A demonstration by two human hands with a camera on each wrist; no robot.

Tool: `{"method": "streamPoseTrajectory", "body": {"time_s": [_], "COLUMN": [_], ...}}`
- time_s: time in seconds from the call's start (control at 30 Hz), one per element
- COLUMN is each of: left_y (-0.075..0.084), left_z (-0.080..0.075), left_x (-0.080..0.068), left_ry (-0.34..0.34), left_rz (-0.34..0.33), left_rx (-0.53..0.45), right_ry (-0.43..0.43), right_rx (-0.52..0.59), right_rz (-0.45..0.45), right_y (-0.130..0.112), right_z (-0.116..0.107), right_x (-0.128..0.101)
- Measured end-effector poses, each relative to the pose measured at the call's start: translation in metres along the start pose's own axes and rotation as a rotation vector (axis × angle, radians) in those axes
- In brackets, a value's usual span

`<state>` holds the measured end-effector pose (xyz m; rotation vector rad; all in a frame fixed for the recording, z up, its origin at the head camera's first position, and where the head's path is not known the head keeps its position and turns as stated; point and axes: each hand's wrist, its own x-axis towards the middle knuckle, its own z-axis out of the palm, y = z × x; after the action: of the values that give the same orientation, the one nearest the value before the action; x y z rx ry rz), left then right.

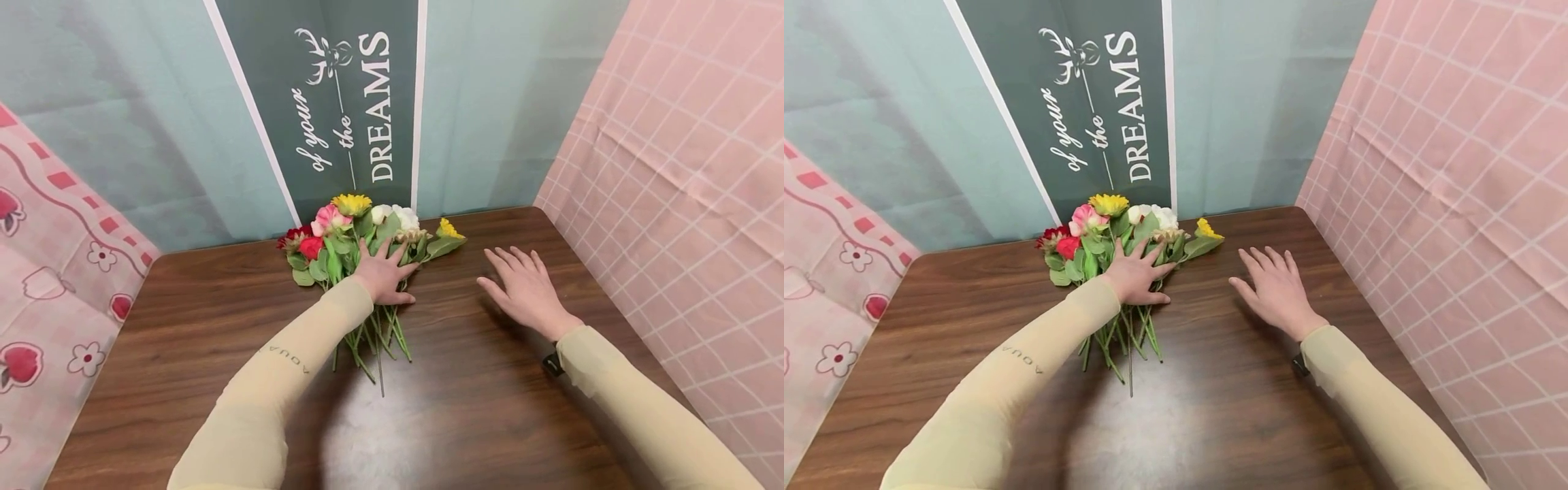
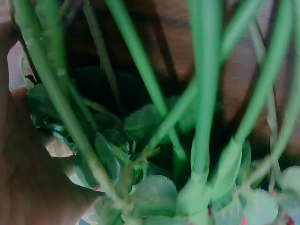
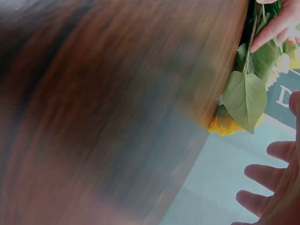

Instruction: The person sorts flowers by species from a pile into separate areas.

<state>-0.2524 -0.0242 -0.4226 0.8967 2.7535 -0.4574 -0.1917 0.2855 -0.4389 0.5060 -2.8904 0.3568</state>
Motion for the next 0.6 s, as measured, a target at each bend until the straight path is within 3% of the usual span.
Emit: {"method": "streamPoseTrajectory", "body": {"time_s": [0.23, 0.43, 0.6], "left_y": [-0.013, -0.02, -0.035], "left_z": [0.019, 0.031, 0.042], "left_x": [-0.018, -0.037, -0.06], "left_ry": [-0.001, 0.024, 0.028], "left_rz": [-0.042, -0.015, -0.016], "left_rx": [-0.053, -0.004, -0.017], "right_ry": [-0.026, -0.045, -0.081], "right_rx": [0.014, 0.015, 0.012], "right_rz": [-0.054, -0.09, -0.116], "right_y": [-0.005, -0.004, -0.009], "right_z": [0.002, 0.005, 0.007], "right_x": [0.019, 0.026, 0.034]}}
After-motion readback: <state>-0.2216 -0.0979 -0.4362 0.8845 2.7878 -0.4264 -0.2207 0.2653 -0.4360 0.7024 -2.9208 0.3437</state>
